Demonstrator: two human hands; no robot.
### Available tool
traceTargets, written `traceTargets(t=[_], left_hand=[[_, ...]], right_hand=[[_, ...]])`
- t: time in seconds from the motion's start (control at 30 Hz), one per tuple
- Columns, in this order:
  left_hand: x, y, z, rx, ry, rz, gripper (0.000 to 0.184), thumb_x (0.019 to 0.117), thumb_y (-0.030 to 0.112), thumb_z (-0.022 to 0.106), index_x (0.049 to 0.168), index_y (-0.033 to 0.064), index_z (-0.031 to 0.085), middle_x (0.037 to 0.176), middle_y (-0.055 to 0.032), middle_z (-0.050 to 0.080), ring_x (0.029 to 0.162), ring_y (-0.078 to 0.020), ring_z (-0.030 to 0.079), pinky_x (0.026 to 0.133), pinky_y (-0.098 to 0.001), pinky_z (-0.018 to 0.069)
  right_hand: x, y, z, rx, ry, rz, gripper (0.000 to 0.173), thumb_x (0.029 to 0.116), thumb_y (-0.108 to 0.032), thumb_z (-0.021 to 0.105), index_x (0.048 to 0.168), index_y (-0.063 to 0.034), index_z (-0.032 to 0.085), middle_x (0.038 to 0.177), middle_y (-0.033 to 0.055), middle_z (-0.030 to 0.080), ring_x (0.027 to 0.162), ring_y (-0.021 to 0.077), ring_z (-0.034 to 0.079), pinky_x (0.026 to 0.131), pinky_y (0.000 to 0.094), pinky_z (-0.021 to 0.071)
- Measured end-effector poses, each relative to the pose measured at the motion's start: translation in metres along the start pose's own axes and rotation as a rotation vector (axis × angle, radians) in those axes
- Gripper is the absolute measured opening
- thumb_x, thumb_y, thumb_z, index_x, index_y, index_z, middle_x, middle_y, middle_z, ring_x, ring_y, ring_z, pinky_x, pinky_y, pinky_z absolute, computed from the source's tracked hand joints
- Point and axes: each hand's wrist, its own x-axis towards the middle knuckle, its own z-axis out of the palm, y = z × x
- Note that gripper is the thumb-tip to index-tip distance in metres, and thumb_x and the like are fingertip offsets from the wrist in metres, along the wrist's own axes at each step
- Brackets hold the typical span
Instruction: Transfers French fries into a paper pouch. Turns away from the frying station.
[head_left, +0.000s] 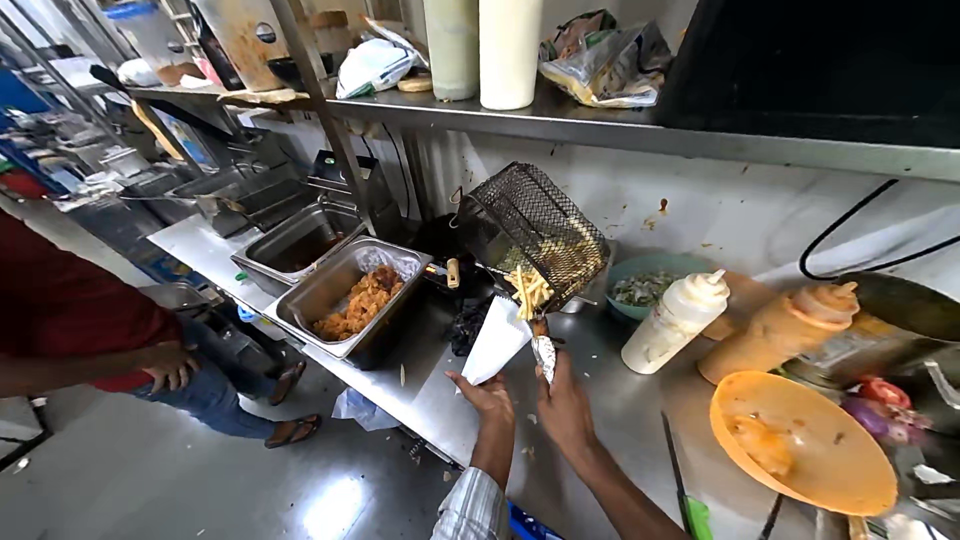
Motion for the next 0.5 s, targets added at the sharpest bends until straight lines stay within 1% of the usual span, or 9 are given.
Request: traceTargets(t=[0.13,0.2,0.27,0.3,0.33,0.37,0.4,0.47,0.5], left_hand=[[-0.001,0.0,0.002,-0.012,0.002,-0.016,0.084,0.0985,0.076,0.023,0.155,0.0139,0.031,0.147,-0.0204,0.046,0.121,-0.0347,0.057,0.094,-0.0506,0.0521],[0.002,0.0,0.007,-0.026,0.001,-0.018,0.084,0.0988,0.075,0.023,0.154,0.0136,0.031,0.148,-0.0204,0.045,0.122,-0.0352,0.056,0.095,-0.0512,0.0516],[-0.002,-0.001,0.003,-0.026,-0.004,-0.035,0.083,0.0987,0.075,0.023,0.155,0.0144,0.032,0.149,-0.0195,0.045,0.126,-0.0345,0.055,0.097,-0.0514,0.0507],[-0.003,-0.002,0.004,-0.026,-0.012,-0.037,0.083,0.0987,0.076,0.023,0.154,0.0141,0.033,0.147,-0.0193,0.047,0.123,-0.0338,0.056,0.095,-0.0506,0.0515],[-0.003,-0.003,0.006,-0.019,-0.021,-0.033,0.083,0.0988,0.075,0.022,0.152,0.0131,0.035,0.142,-0.0193,0.05,0.117,-0.0324,0.059,0.091,-0.0487,0.0527],[-0.004,-0.003,0.006,-0.005,-0.023,-0.029,0.084,0.0981,0.076,0.021,0.149,0.0122,0.037,0.135,-0.0186,0.054,0.107,-0.03,0.061,0.085,-0.0455,0.0539],[-0.005,-0.004,0.004,-0.001,-0.027,-0.031,0.085,0.0975,0.077,0.021,0.148,0.0118,0.038,0.132,-0.0185,0.055,0.104,-0.0294,0.062,0.082,-0.0444,0.0544],[-0.005,-0.005,0.003,-0.005,-0.032,-0.037,0.086,0.0967,0.078,0.021,0.148,0.0113,0.039,0.133,-0.0191,0.055,0.105,-0.0304,0.062,0.083,-0.0447,0.0545],[-0.005,-0.005,0.003,-0.013,-0.035,-0.041,0.087,0.0966,0.078,0.022,0.15,0.0113,0.038,0.137,-0.0202,0.054,0.11,-0.0325,0.062,0.086,-0.047,0.0545]], right_hand=[[-0.004,0.006,0.006,-0.016,0.026,-0.029,0.045,0.103,-0.015,0.055,0.141,0.0079,0.047,0.096,0.0264,0.07,0.085,0.043,0.072,0.077,0.0582,0.0575],[-0.001,0.004,0.006,-0.029,0.028,-0.033,0.047,0.1026,-0.014,0.056,0.143,0.0072,0.045,0.098,0.0266,0.07,0.085,0.0434,0.072,0.077,0.0582,0.0576],[-0.004,0.007,0.007,-0.052,0.005,-0.009,0.049,0.1024,-0.013,0.057,0.145,0.0064,0.043,0.1,0.0272,0.07,0.086,0.0445,0.072,0.078,0.059,0.0573],[-0.002,0.008,0.007,-0.053,-0.006,-0.003,0.049,0.1027,-0.013,0.056,0.146,0.0059,0.043,0.1,0.0271,0.07,0.087,0.0442,0.072,0.079,0.0589,0.057],[0.0,0.008,0.007,-0.048,-0.001,-0.014,0.048,0.1024,-0.013,0.056,0.145,0.0059,0.044,0.098,0.0265,0.07,0.085,0.0437,0.072,0.078,0.0585,0.0572],[-0.001,0.009,0.008,-0.042,0.006,-0.024,0.046,0.1024,-0.013,0.056,0.143,0.0062,0.045,0.096,0.0259,0.07,0.083,0.0432,0.072,0.076,0.0582,0.0574],[-0.003,0.01,0.009,-0.034,0.014,-0.03,0.046,0.1024,-0.013,0.057,0.142,0.0067,0.046,0.095,0.0258,0.07,0.083,0.0429,0.072,0.076,0.058,0.0575],[-0.002,0.012,0.01,-0.021,0.025,-0.038,0.046,0.1021,-0.012,0.057,0.143,0.0064,0.045,0.095,0.0256,0.07,0.082,0.0424,0.072,0.076,0.0582,0.0575],[0.0,0.012,0.009,-0.016,0.02,-0.031,0.046,0.1023,-0.012,0.057,0.143,0.0061,0.044,0.095,0.0256,0.07,0.083,0.0425,0.071,0.077,0.0584,0.0573]])
